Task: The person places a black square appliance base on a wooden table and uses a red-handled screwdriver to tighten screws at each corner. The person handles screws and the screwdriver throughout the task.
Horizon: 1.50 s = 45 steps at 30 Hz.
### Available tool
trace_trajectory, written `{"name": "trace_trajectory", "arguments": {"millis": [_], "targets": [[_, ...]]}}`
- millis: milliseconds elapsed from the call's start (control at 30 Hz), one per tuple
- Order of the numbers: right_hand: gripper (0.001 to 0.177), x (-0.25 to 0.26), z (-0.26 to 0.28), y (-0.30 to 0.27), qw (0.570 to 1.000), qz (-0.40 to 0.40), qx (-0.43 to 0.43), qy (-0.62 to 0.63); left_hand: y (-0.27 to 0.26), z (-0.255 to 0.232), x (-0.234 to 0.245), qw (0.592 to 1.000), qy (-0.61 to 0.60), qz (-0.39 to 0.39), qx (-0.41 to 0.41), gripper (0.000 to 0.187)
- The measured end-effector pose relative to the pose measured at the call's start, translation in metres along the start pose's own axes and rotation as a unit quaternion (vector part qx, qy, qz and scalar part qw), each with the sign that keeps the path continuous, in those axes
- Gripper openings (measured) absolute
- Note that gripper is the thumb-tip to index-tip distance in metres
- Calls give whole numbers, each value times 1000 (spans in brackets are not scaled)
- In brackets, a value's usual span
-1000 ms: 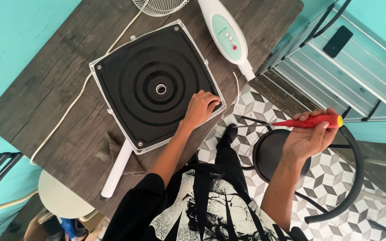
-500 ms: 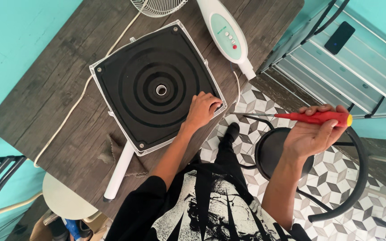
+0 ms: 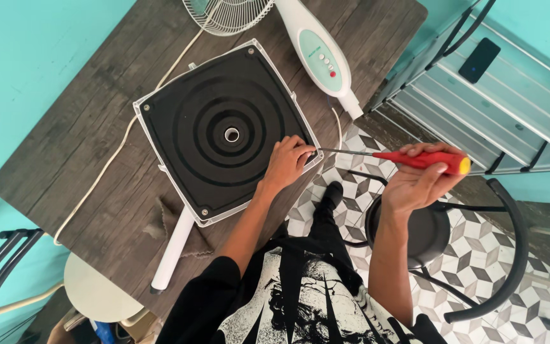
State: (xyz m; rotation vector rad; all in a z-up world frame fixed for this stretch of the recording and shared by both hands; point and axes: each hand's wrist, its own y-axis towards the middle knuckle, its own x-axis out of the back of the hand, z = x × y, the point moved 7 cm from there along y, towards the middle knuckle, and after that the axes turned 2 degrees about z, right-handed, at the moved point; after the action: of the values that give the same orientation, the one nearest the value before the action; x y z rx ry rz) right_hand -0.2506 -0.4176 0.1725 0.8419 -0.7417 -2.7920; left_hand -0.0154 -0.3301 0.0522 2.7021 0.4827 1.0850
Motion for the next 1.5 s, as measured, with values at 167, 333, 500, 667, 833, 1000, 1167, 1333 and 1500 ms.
{"name": "trace_trajectory", "arguments": {"millis": [167, 333, 500, 667, 833, 1000, 1167, 1333, 1500], "targets": [[31, -5, -3, -5, 1000, 8, 2, -4, -2, 3, -2, 1000, -15, -2, 2, 15], [33, -6, -2, -4, 1000, 10, 6, -11, -1, 9, -5, 1000, -25, -4, 17, 15], [32, -7, -1, -6, 1000, 13, 5, -15, 0, 12, -8, 999, -27, 0, 43, 13], [31, -11, -2, -8, 1000, 13, 10, -19, 4, 14, -8, 997, -35, 10, 67, 12], [31, -13, -3, -9, 1000, 16, 2, -17, 4, 15, -8, 994, -55, 26, 85, 12], [32, -16, -1, -9, 1000, 22, 3, -17, 5, 14, -8, 995, -49, 24, 87, 13], [33, -21, 2, -9, 999, 35, 12, -20, 4, 15, -10, 995, -42, 15, 87, 12], [36, -29, 6, -10, 998, 60, 10, -22, 4, 14, -11, 995, -35, 6, 90, 13], [39, -37, 9, -11, 997, 65, 10, -27, 3, 14, -11, 995, -31, 4, 91, 12]]}}
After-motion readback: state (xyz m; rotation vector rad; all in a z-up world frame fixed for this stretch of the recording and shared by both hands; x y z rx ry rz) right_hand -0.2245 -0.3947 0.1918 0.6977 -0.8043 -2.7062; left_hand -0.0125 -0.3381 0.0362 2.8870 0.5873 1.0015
